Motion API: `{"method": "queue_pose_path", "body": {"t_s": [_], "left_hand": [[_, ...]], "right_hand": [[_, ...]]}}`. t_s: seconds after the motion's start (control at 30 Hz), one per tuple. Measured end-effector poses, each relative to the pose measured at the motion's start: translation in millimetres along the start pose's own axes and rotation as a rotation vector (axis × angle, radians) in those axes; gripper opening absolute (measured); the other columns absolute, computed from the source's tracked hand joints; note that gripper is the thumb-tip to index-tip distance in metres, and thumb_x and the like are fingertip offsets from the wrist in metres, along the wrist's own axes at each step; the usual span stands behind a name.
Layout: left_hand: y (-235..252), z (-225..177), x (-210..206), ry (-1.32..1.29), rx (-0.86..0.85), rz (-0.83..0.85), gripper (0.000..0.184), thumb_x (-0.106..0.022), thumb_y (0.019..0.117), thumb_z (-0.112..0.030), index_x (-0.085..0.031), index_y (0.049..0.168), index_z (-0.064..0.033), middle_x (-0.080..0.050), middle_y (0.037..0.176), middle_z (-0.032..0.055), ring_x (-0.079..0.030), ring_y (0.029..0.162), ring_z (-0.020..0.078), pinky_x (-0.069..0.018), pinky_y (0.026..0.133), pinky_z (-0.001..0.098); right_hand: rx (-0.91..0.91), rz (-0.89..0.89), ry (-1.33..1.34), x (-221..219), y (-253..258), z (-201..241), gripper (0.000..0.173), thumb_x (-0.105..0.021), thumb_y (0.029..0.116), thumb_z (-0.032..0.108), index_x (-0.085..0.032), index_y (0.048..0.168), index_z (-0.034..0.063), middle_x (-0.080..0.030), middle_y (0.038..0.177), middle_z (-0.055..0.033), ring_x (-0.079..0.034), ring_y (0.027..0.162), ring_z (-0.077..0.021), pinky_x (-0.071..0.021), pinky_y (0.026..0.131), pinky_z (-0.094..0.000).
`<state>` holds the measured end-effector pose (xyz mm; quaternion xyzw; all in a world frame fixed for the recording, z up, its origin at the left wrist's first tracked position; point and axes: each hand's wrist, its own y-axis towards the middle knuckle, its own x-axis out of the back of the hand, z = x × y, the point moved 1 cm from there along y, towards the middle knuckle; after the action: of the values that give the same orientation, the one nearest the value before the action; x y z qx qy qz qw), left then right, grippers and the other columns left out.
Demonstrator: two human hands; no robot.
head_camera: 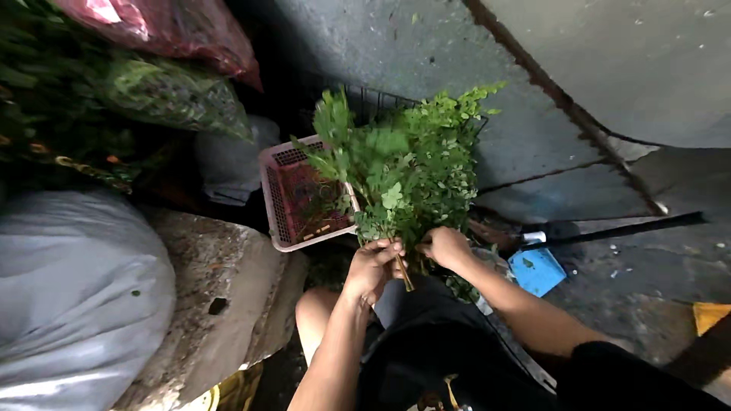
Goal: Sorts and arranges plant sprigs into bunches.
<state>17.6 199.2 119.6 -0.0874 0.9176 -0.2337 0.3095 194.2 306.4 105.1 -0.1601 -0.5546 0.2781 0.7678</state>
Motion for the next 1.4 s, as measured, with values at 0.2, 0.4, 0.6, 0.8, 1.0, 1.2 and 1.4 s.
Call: {"method": "queue_pose_path", "body": {"t_s": [0.2,0.4,0.6,0.8,1.0,1.2,1.4], "left_hand": [[13.4,30.7,13.8,-0.311,0.191,-0.029,0.028,-0.033,0.1128,-0.026,-0.053,0.117,-0.0077,-0.056,0.079,0.0063,-0.058,0.057,0.0162,-0.0538,0.050,0.0295],[5.1,15.0,9.3,-0.168,0.143,-0.113,0.042,-0.026,0.1134,-0.040,-0.056,0.112,-0.0100,-0.036,0.059,-0.0053,-0.032,0.041,0.0063,-0.0307,0.037,0.0204],[2.9,18.3,3.6,0.037,0.004,-0.108,0.039,-0.030,0.1136,-0.037,-0.058,0.116,-0.0087,-0.034,0.058,-0.0053,-0.031,0.040,0.0061,-0.0296,0.036,0.0205],[8.5,13.3,-26.4,0.210,-0.151,-0.081,0.040,-0.044,0.1106,-0.037,-0.065,0.096,-0.0066,-0.043,0.059,-0.0016,-0.035,0.041,0.0084,-0.0343,0.037,0.0240],[25.8,30.6,-37.0,-0.045,0.153,-0.111,0.057,-0.032,0.1092,-0.055,-0.056,0.086,-0.0081,-0.047,0.056,0.0002,-0.040,0.040,0.0104,-0.0350,0.038,0.0245],[26.5,49.0,-27.6,-0.165,0.136,-0.034,0.053,-0.031,0.1116,-0.047,-0.062,0.109,-0.0044,-0.059,0.074,0.0045,-0.051,0.051,0.0113,-0.0449,0.046,0.0246],[29.1,41.6,-17.4,-0.007,0.105,0.095,0.034,-0.042,0.1113,-0.034,-0.061,0.109,-0.0064,-0.060,0.079,0.0036,-0.054,0.054,0.0097,-0.0442,0.044,0.0217]], "right_hand": [[-0.045,0.002,0.377,0.2,-3.0,-15.2,0.035,-0.061,0.0992,0.035,-0.067,0.121,0.0081,-0.068,0.097,-0.0111,-0.064,0.069,-0.0187,-0.0563,0.066,-0.0389],[0.271,-0.138,0.869,78.0,-79.1,-14.2,0.021,-0.051,0.1056,0.014,-0.061,0.117,-0.0002,-0.066,0.083,-0.0048,-0.054,0.053,-0.0076,-0.0490,0.050,-0.0226],[0.674,-0.409,0.976,109.5,-131.8,-12.9,0.012,-0.054,0.1037,0.015,-0.064,0.109,0.0117,-0.071,0.082,0.0039,-0.060,0.054,-0.0036,-0.0531,0.049,-0.0182],[0.827,-0.526,0.865,73.2,-118.6,1.6,0.014,-0.056,0.1032,0.008,-0.061,0.115,0.0017,-0.073,0.091,-0.0002,-0.069,0.068,-0.0087,-0.0607,0.058,-0.0251],[0.411,-0.210,0.951,-4.7,-95.3,5.8,0.019,-0.055,0.1045,0.010,-0.058,0.119,-0.0026,-0.072,0.093,-0.0082,-0.072,0.068,-0.0168,-0.0641,0.063,-0.0325],[0.206,0.144,0.997,-62.4,-106.2,-5.9,0.020,-0.055,0.1050,0.011,-0.054,0.122,0.0002,-0.072,0.095,-0.0094,-0.072,0.069,-0.0179,-0.0638,0.064,-0.0322],[0.300,0.070,0.860,-62.2,-95.9,-18.4,0.018,-0.053,0.1055,0.016,-0.057,0.119,0.0056,-0.069,0.094,-0.0043,-0.066,0.067,-0.0112,-0.0581,0.062,-0.0265]]}}
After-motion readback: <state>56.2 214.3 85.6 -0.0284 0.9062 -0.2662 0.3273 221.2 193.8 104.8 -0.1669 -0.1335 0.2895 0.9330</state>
